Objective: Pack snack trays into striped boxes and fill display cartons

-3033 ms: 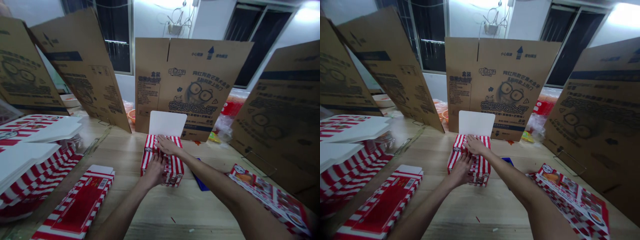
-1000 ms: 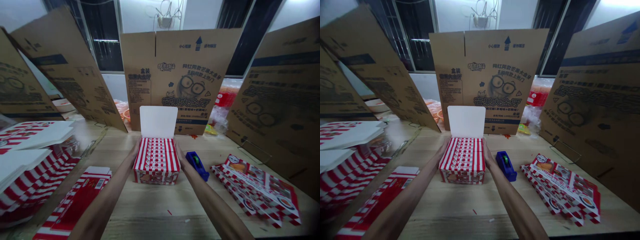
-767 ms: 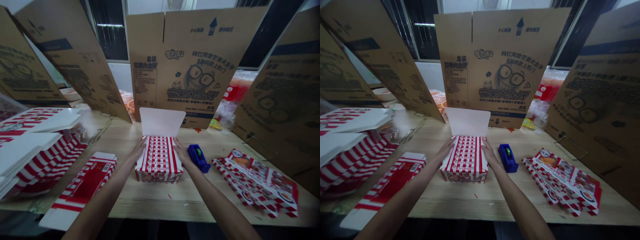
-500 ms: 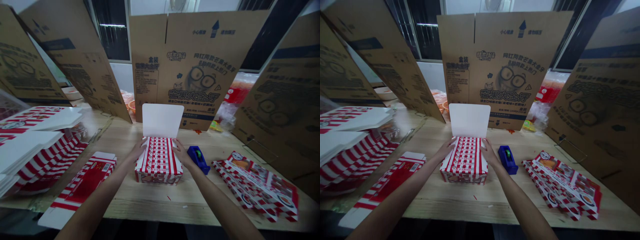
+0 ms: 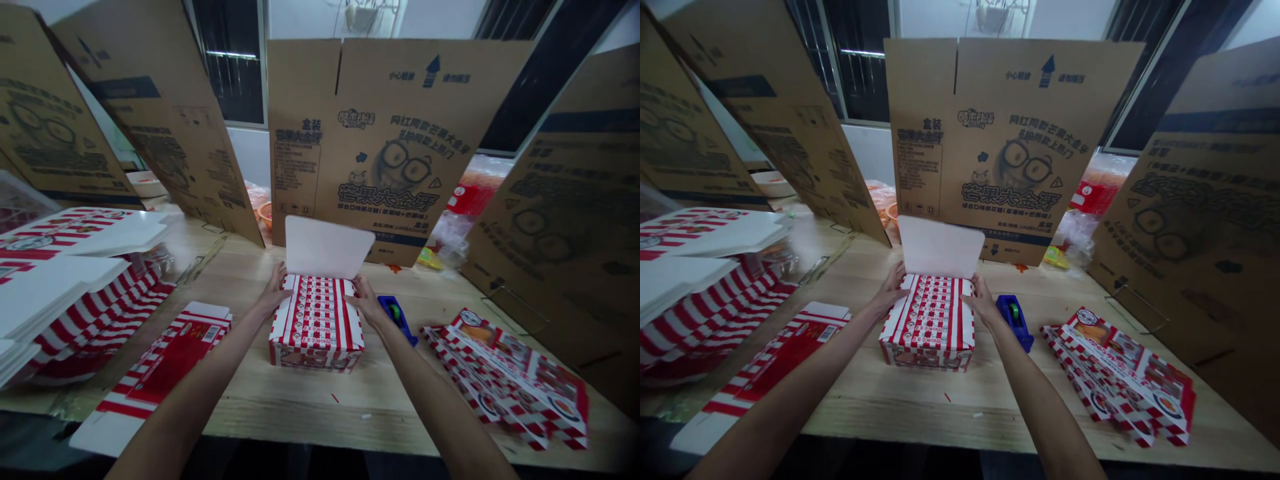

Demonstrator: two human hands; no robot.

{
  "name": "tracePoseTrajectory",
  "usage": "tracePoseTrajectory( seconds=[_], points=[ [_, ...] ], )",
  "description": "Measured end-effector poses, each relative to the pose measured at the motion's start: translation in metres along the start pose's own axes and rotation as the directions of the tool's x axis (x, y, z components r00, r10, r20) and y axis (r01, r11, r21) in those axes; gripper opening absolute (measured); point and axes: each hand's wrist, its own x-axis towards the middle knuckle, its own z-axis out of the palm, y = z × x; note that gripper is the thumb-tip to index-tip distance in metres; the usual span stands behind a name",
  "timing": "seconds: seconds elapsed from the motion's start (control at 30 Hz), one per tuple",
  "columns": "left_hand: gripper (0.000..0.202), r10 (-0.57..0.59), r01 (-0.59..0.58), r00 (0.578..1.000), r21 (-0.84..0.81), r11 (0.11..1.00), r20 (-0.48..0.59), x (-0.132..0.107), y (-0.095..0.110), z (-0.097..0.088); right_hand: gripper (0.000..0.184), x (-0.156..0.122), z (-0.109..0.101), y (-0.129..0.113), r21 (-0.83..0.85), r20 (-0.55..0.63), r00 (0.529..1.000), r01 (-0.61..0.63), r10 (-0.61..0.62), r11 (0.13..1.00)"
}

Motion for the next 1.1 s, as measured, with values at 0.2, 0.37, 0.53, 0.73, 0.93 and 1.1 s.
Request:
tracePoseTrajectory(
  seconds=[0.2, 0.37, 0.53, 0.73, 0.93, 1.1],
  points=[
    [0.039, -0.1, 0.093, 0.994, 0.151, 0.984, 0.044, 0.003, 0.001, -0.022, 0.046, -0.007, -0.018, -0.009, -0.126, 0.046, 0.994, -0.097, 0.104, 0.987],
    [0.045, -0.141, 0.108, 0.988, 0.356, 0.928, 0.067, 0.0, 0.028, -0.029, 0.056, -0.009, -0.037, -0.023, -0.343, 0.182, 0.965, -0.116, 0.187, 0.932],
    [0.044, -0.038, -0.166, 0.971, 0.788, 0.593, 0.234, -0.045, 0.048, 0.005, 0.066, -0.042, -0.012, -0.038, -0.647, 0.168, 0.982, 0.041, 0.09, 0.761],
    [0.06, -0.166, -0.316, 0.901, 0.869, 0.381, 0.4, -0.098, 0.046, 0.008, 0.062, -0.092, 0.017, -0.06, -0.602, 0.415, 0.903, 0.182, 0.11, 0.778],
    [0.076, -0.173, -0.375, 0.871, 0.85, 0.369, 0.46, -0.098, 0.042, -0.006, 0.068, -0.1, 0.016, -0.057, -0.578, 0.415, 0.905, 0.178, 0.099, 0.797],
    [0.064, -0.089, -0.431, 0.874, 0.847, 0.312, 0.477, -0.099, 0.036, -0.003, 0.061, -0.105, 0.021, -0.051, -0.675, 0.36, 0.932, 0.234, 0.036, 0.699]
  ],
)
